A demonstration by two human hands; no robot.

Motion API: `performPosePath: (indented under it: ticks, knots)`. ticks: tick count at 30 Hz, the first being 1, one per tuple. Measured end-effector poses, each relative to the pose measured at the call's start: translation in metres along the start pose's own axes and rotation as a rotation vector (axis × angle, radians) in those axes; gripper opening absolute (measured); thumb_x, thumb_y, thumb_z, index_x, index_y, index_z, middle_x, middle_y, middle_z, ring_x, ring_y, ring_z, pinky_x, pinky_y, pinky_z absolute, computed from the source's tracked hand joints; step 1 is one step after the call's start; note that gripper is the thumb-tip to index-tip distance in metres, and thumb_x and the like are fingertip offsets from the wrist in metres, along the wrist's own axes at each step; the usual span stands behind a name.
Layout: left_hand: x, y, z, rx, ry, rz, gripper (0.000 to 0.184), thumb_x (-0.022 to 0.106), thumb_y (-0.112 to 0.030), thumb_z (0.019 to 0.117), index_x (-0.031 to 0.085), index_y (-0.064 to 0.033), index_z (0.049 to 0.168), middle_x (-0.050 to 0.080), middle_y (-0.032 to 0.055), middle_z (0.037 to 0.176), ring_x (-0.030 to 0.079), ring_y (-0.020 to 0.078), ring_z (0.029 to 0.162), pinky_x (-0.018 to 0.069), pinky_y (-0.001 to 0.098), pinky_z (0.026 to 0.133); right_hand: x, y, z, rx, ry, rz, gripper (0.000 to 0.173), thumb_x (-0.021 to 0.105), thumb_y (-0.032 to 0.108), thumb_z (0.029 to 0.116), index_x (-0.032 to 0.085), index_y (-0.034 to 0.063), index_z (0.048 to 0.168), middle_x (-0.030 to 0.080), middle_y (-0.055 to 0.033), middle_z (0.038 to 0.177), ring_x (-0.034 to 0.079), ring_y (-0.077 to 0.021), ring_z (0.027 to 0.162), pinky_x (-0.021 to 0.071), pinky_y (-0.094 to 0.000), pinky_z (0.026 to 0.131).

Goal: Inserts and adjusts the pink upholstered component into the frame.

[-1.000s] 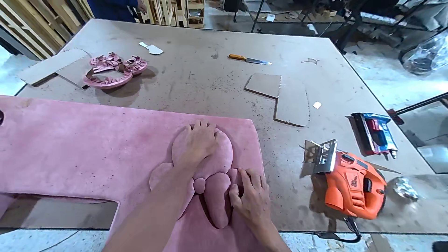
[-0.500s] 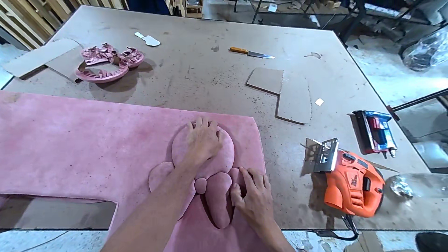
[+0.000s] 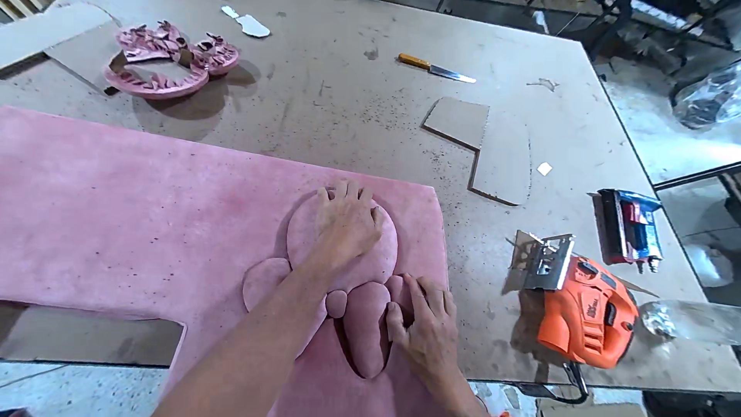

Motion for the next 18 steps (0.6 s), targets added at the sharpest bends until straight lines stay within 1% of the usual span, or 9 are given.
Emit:
performPosePath:
  ticks: [5, 7, 9, 11, 12, 13, 15, 17, 18]
  knots:
    - [0.001, 0.0, 0.002, 0.006, -0.005, 0.007, 0.048, 0.036, -0.046, 0.1028, 0.064, -0.0168, 0.13, 0.057, 0.0078, 0.14, 0.047, 0.0299, 0.138, 0.0327, 0.0634, 0.11, 0.0, 0.002, 0.0, -0.014, 0.0, -0.048, 0.051, 0.055, 0.052, 0.0924, 0.079, 0.0112, 0.11, 0.075, -0.01, 0.11, 0.071, -0.0293, 0.104, 0.0547, -0.052, 0.087]
    - [0.0, 0.0, 0.002, 0.01, -0.009, 0.002, 0.048, 0.037, -0.046, 0.1027, 0.064, -0.0169, 0.128, 0.057, 0.0079, 0.139, 0.047, 0.0302, 0.138, 0.033, 0.0641, 0.109, -0.007, -0.001, 0.002, -0.011, 0.066, -0.009, 0.051, 0.054, 0.053, 0.095, 0.079, 0.0127, 0.111, 0.075, -0.01, 0.11, 0.071, -0.029, 0.104, 0.055, -0.0522, 0.087]
    - [0.0, 0.0, 0.002, 0.009, 0.0, -0.007, 0.049, 0.036, -0.046, 0.1035, 0.064, -0.0158, 0.129, 0.057, 0.0093, 0.138, 0.047, 0.0308, 0.138, 0.0328, 0.0651, 0.109, -0.032, -0.011, 0.009, 0.025, 0.23, 0.21, 0.043, 0.058, 0.046, 0.098, 0.078, 0.014, 0.118, 0.073, -0.0093, 0.113, 0.068, -0.0259, 0.106, 0.0554, -0.0482, 0.088]
    - [0.001, 0.0, 0.001, 0.012, 0.007, -0.006, 0.05, 0.035, -0.046, 0.1036, 0.063, -0.015, 0.131, 0.056, 0.0112, 0.14, 0.046, 0.0322, 0.139, 0.0323, 0.0664, 0.11, -0.071, -0.028, 0.025, 0.101, 0.411, 0.508, 0.038, 0.048, 0.037, 0.1047, 0.074, 0.0162, 0.123, 0.068, -0.0033, 0.12, 0.064, -0.0173, 0.112, 0.0549, -0.0431, 0.095]
    - [0.002, -0.001, 0.001, 0.013, 0.005, -0.005, 0.05, 0.036, -0.046, 0.1034, 0.063, -0.0153, 0.131, 0.055, 0.0114, 0.141, 0.045, 0.0326, 0.14, 0.0316, 0.0669, 0.111, -0.09, -0.034, 0.036, 0.137, 0.407, 0.574, 0.042, 0.041, 0.039, 0.107, 0.069, 0.0169, 0.129, 0.067, -0.0019, 0.126, 0.064, -0.0159, 0.116, 0.0549, -0.0438, 0.098]
    - [0.001, -0.001, 0.001, 0.015, 0.006, -0.003, 0.05, 0.036, -0.046, 0.1034, 0.062, -0.0153, 0.132, 0.055, 0.0119, 0.142, 0.045, 0.0332, 0.14, 0.0308, 0.0673, 0.111, -0.109, -0.036, 0.049, 0.152, 0.315, 0.593, 0.048, 0.037, 0.041, 0.1077, 0.064, 0.0155, 0.137, 0.063, -0.0039, 0.134, 0.061, -0.0175, 0.122, 0.0525, -0.0464, 0.102]
    - [0.0, -0.002, 0.002, 0.017, -0.007, 0.0, 0.05, 0.037, -0.046, 0.1035, 0.063, -0.0143, 0.131, 0.056, 0.0122, 0.141, 0.046, 0.0338, 0.139, 0.0318, 0.0674, 0.11, -0.146, -0.027, 0.075, 0.119, 0.046, 0.617, 0.061, 0.026, 0.049, 0.1082, 0.051, 0.0119, 0.149, 0.051, -0.0054, 0.152, 0.048, -0.0176, 0.14, 0.0425, -0.0459, 0.114]
    - [0.0, 0.0, 0.0, 0.023, -0.013, 0.018, 0.05, 0.035, -0.046, 0.1032, 0.064, -0.0149, 0.13, 0.057, 0.0109, 0.14, 0.047, 0.0329, 0.137, 0.0343, 0.0656, 0.108, -0.17, -0.001, 0.096, 0.036, -0.17, 0.601, 0.071, 0.016, 0.054, 0.1083, 0.042, 0.0058, 0.154, 0.039, -0.0098, 0.161, 0.035, -0.0198, 0.15, 0.0319, -0.045, 0.122]
    - [0.0, 0.0, 0.0, 0.031, -0.024, 0.02, 0.05, 0.035, -0.046, 0.1028, 0.064, -0.015, 0.129, 0.057, 0.011, 0.139, 0.049, 0.0329, 0.137, 0.035, 0.0655, 0.108, -0.17, 0.015, 0.101, 0.003, -0.197, 0.535, 0.072, 0.012, 0.051, 0.1083, 0.035, 0.0047, 0.158, 0.032, -0.0114, 0.165, 0.027, -0.0209, 0.154, 0.026, -0.0451, 0.125]
Point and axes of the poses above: each hand's wrist, its own z-axis towards the middle knuckle, its own x-axis out of the palm, y = z × x, the point moved 3 cm from there along z, towards the middle knuckle
